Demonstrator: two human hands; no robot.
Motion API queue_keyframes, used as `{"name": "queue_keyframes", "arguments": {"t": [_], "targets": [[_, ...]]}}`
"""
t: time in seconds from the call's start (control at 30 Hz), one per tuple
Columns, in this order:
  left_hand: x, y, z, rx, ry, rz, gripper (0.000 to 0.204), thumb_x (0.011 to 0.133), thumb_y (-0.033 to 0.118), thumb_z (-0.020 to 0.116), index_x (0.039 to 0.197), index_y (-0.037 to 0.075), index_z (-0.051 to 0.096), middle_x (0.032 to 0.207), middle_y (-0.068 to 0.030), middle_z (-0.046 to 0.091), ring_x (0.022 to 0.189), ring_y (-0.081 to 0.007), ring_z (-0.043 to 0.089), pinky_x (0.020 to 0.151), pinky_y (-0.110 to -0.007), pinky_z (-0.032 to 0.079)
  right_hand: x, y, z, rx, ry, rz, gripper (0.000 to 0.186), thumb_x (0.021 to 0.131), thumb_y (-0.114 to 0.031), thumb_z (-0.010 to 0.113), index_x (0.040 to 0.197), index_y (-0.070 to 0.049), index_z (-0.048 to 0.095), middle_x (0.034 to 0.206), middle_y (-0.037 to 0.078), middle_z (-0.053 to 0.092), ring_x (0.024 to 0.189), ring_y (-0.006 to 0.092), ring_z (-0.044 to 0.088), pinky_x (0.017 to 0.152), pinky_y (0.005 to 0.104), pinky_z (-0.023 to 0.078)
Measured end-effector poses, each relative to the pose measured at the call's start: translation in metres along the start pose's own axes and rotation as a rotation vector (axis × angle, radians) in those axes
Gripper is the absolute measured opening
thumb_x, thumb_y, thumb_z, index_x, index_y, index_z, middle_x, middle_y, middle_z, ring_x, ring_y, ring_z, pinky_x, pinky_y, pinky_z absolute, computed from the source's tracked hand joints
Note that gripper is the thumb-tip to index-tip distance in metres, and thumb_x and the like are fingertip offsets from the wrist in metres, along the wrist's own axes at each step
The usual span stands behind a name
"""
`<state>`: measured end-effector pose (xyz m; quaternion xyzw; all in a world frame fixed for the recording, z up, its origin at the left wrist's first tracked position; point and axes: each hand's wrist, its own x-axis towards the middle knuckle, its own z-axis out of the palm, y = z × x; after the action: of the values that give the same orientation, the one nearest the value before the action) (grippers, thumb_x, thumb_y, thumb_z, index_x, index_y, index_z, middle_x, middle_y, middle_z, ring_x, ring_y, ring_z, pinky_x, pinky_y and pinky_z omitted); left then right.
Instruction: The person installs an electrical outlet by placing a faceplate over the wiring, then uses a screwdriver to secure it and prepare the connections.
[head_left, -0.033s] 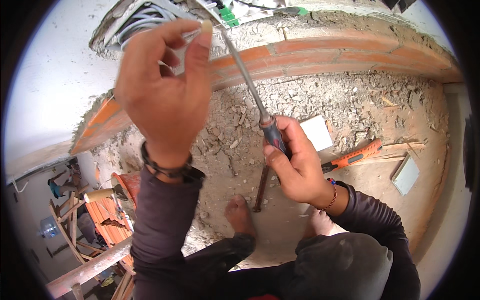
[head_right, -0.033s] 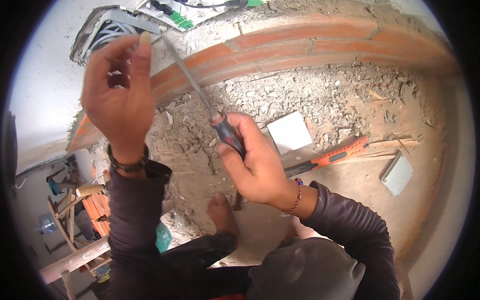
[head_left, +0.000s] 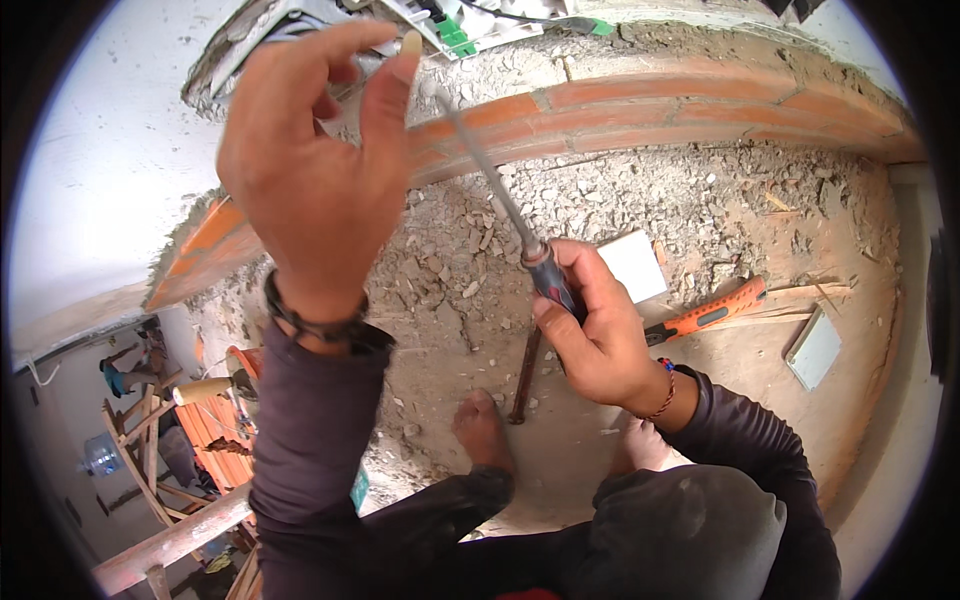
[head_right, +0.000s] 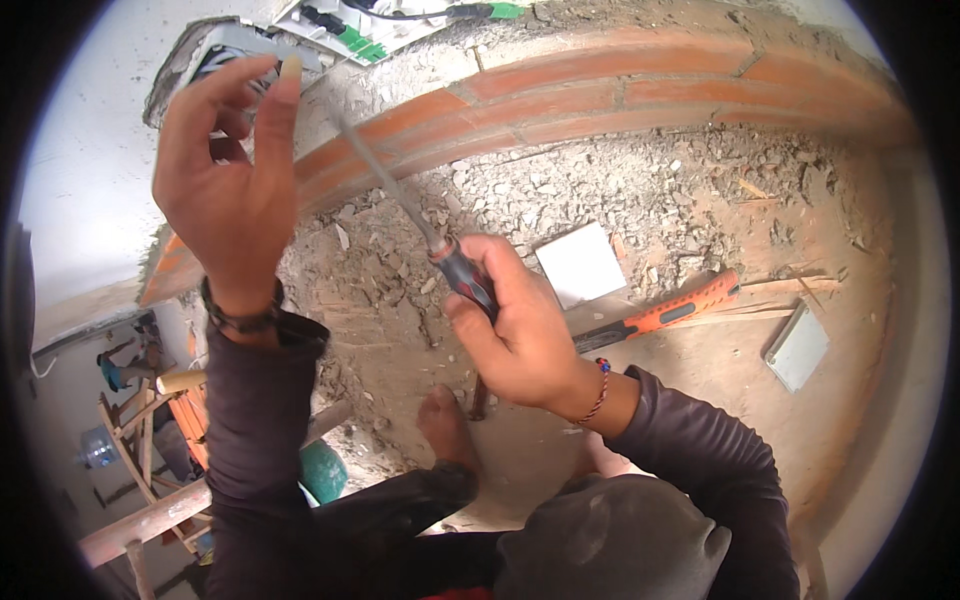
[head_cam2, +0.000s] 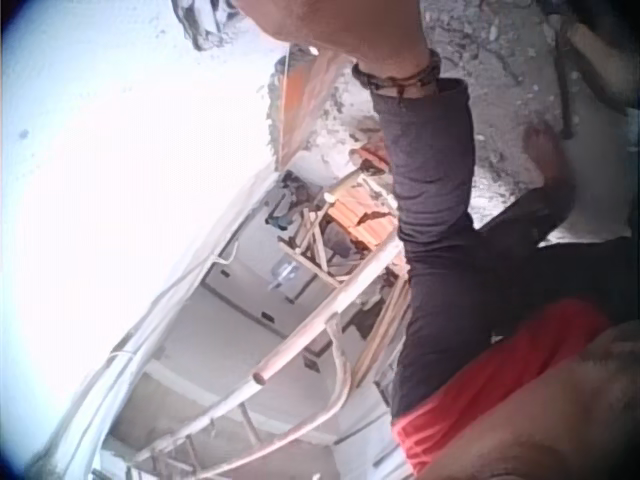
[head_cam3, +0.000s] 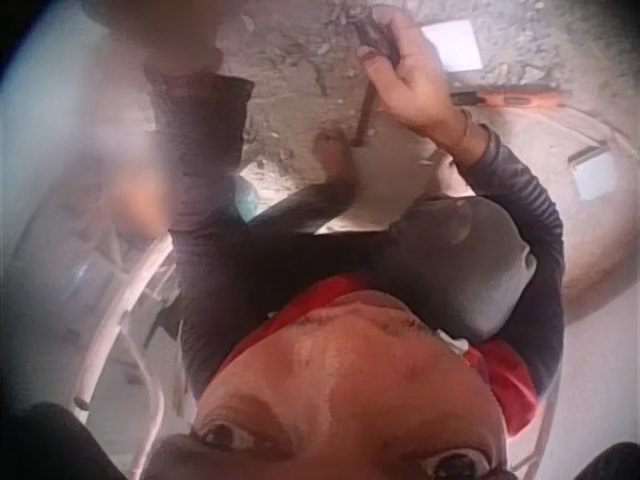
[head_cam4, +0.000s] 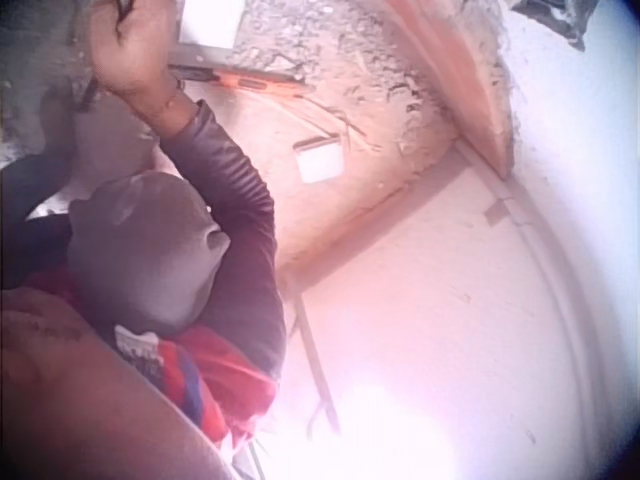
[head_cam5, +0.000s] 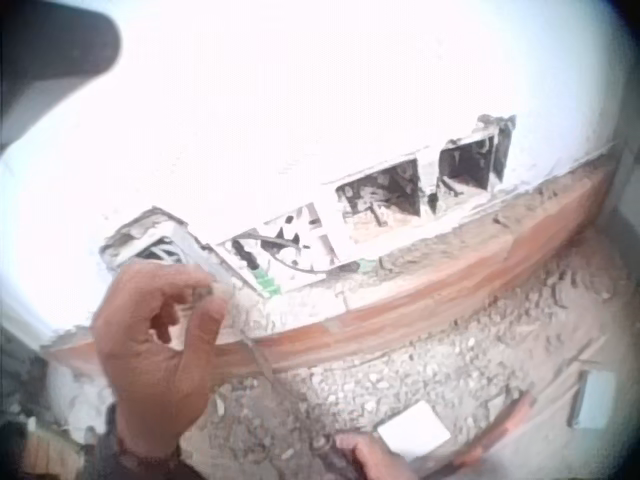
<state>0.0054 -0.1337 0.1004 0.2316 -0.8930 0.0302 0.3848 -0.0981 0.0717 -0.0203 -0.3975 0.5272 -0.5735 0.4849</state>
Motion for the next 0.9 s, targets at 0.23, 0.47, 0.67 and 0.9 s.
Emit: {"name": "queue_keyframes", "arguments": {"t": [0.23,0.47,0.67,0.9], "targets": [[0.059,-0.011,-0.006,0.068,-0.220,0.419,0.025,0.085,0.005,0.080,0.108,0.012,0.077,0.089,-0.0029,0.068,0.075,-0.0147,0.063,0.063,-0.026,0.050,-0.030,0.035,-0.018,-0.185,0.028,0.153,0.030,0.089,-0.012,0.062,0.119,-0.006,0.061,0.081,0.015,0.063,0.073,0.0343,0.062,0.069,0.0431,0.049],[0.085,-0.010,-0.008,0.263,-0.258,0.809,0.012,0.094,0.008,0.071,0.099,0.002,0.063,0.090,-0.0072,0.066,0.074,-0.0096,0.063,0.063,-0.027,0.054,-0.032,0.028,-0.029,-0.235,0.030,0.121,0.031,0.089,-0.012,0.063,0.119,-0.004,0.062,0.079,0.016,0.063,0.074,0.0373,0.063,0.070,0.0444,0.050],[0.083,-0.016,-0.007,0.310,-0.334,0.568,0.010,0.091,0.010,0.073,0.100,0.010,0.070,0.093,-0.0033,0.072,0.076,-0.0237,0.068,0.066,-0.031,0.052,-0.037,0.030,-0.035,-0.231,0.073,0.169,0.031,0.089,-0.014,0.064,0.119,-0.004,0.063,0.081,0.017,0.066,0.076,0.0379,0.065,0.072,0.0444,0.051],[0.079,-0.012,-0.007,0.315,-0.370,0.473,0.005,0.094,0.011,0.070,0.099,0.009,0.069,0.090,-0.0044,0.071,0.074,-0.0259,0.067,0.065,-0.033,0.051,-0.045,0.030,-0.043,-0.327,0.131,0.112,0.030,0.089,-0.009,0.064,0.119,-0.003,0.063,0.078,0.014,0.063,0.071,0.0290,0.062,0.069,0.0394,0.050]]}}
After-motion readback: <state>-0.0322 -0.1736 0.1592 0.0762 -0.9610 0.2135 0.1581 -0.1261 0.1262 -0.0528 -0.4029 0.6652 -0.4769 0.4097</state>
